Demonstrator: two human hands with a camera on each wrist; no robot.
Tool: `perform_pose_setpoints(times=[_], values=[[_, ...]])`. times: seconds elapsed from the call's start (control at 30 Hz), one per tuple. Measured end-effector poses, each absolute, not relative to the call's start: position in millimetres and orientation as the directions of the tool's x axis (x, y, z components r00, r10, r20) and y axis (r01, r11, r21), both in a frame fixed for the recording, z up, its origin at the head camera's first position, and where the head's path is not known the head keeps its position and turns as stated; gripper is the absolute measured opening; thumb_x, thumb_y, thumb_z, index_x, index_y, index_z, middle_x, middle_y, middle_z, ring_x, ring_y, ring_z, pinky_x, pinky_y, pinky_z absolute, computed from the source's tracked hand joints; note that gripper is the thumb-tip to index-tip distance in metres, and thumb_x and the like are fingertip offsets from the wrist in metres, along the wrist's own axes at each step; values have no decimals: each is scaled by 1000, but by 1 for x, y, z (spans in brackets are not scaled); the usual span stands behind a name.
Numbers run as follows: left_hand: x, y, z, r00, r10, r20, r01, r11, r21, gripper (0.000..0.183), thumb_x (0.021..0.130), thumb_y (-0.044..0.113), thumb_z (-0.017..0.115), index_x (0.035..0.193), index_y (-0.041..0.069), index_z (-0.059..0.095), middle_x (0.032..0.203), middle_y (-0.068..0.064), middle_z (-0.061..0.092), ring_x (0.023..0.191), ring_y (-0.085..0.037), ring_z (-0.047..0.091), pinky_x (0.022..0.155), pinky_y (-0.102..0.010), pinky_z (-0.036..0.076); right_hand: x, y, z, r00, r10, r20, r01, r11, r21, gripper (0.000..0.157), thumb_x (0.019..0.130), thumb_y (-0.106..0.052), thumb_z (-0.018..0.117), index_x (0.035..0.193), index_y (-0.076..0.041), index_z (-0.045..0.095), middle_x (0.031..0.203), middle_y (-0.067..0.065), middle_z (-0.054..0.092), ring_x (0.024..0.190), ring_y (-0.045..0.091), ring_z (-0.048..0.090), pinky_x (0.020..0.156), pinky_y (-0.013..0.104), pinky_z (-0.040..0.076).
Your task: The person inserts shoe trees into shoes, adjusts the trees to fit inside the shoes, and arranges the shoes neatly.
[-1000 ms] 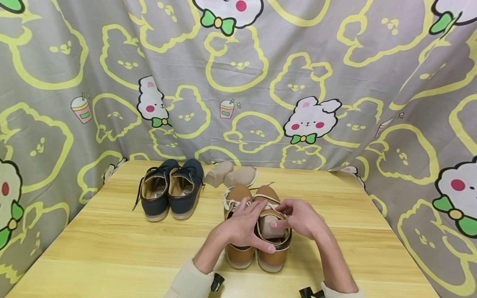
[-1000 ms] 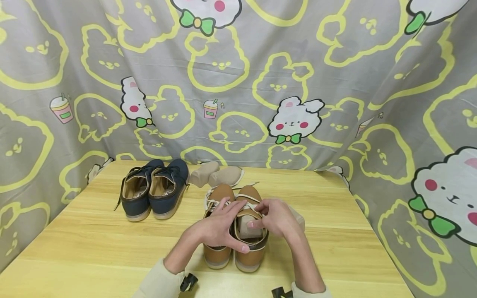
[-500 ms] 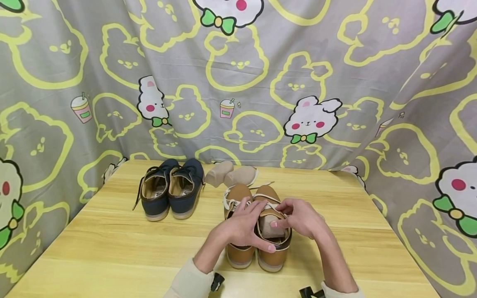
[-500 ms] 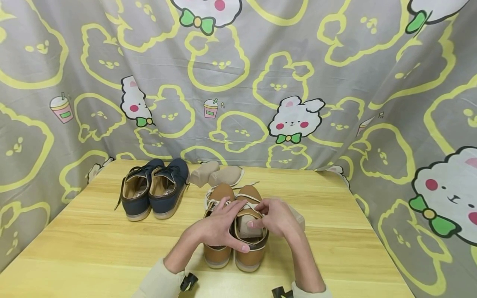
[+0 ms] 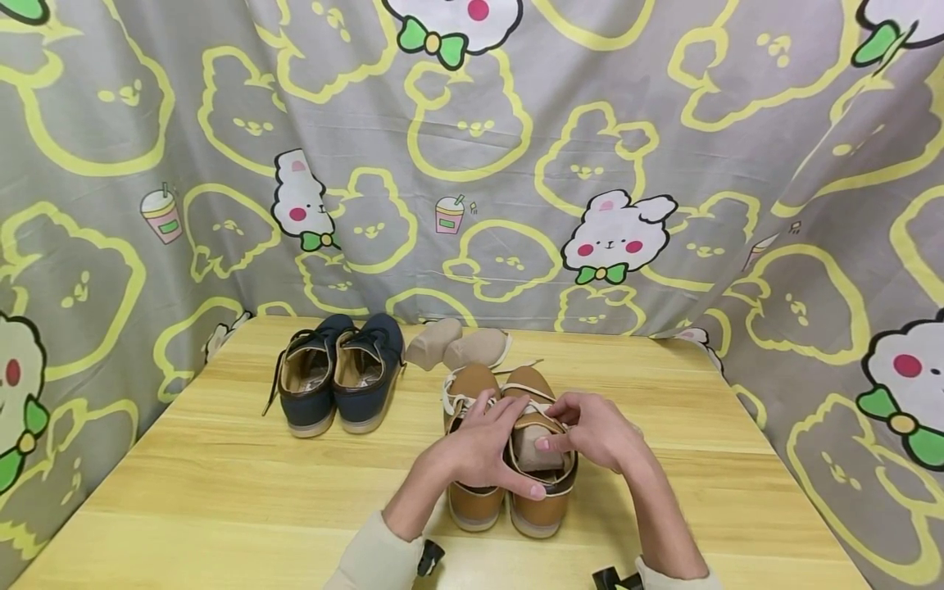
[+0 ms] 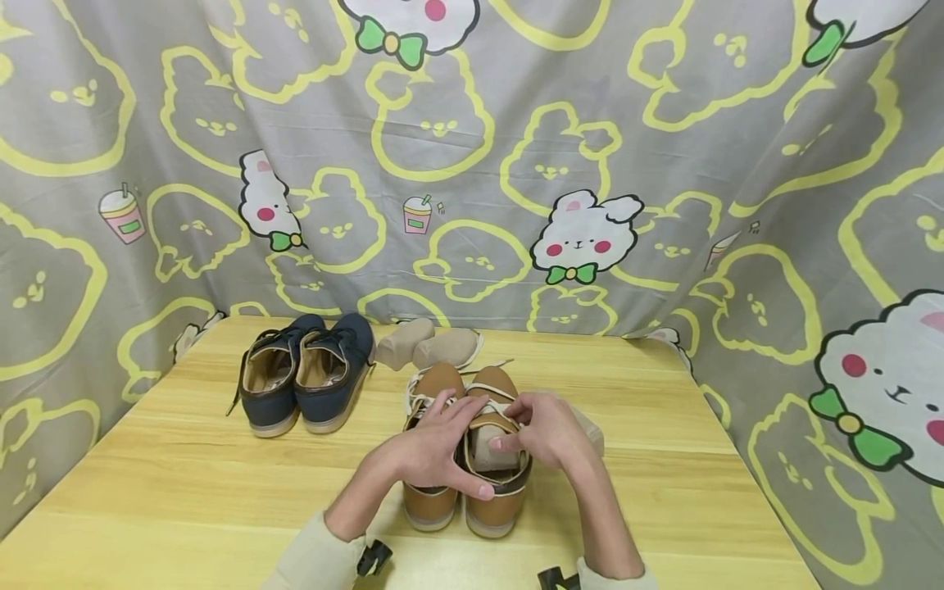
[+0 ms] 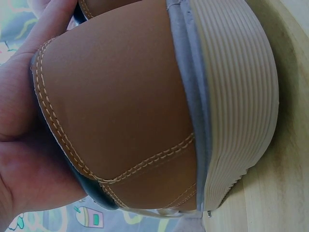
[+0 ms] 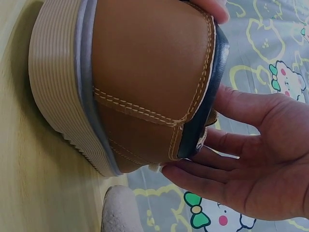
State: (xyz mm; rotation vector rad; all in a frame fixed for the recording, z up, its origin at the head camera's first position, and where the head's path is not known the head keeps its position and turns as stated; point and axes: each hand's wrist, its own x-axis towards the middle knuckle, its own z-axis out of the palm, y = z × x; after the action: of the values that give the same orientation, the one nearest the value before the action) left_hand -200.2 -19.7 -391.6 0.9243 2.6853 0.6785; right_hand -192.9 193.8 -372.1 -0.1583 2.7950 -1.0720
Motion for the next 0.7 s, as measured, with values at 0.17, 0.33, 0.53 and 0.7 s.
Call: perform_pose_setpoints(times=[0.17, 0.33, 0.53, 0.7], values=[[-200, -20, -391, -778, 625, -62, 523, 699, 489, 120, 73, 67, 81, 164, 20, 18, 167, -1, 26, 156, -36, 10, 123, -57, 19, -193, 193, -372, -985, -145, -90, -49, 748, -661, 45, 72, -31, 92, 110, -13, 74, 96, 0, 73, 91, 15, 66, 81, 37, 52], [-200, -20, -391, -779, 624, -59, 526, 702, 480, 121, 73, 68, 81, 163, 20, 18, 167, 0, 27, 156, -36, 11, 123, -57, 20, -193, 192, -373, -988, -136, -79, -51, 751, -659, 43, 73, -30, 92, 108, -13, 74, 95, 0, 73, 89, 14, 66, 79, 36, 53], [-200, -20, -392, -780, 624, -59, 529, 706, 472, 121, 73, 68, 81, 163, 19, 18, 166, -1, 27, 156, -36, 11, 123, -56, 19, -196, 191, -377, -991, -122, -50, -58, 744, -666, 39, 71, -25, 93, 103, -12, 75, 91, 0, 73, 86, 14, 66, 77, 34, 53], [-200, -20, -393, -773, 632, -52, 539, 698, 472, 119, 73, 67, 81, 163, 19, 19, 166, -2, 28, 155, -37, 12, 123, -57, 20, -197, 189, -379, -994, -108, -19, -68, 746, -663, 35, 70, -21, 93, 99, -13, 75, 88, -1, 74, 83, 13, 66, 74, 33, 53]])
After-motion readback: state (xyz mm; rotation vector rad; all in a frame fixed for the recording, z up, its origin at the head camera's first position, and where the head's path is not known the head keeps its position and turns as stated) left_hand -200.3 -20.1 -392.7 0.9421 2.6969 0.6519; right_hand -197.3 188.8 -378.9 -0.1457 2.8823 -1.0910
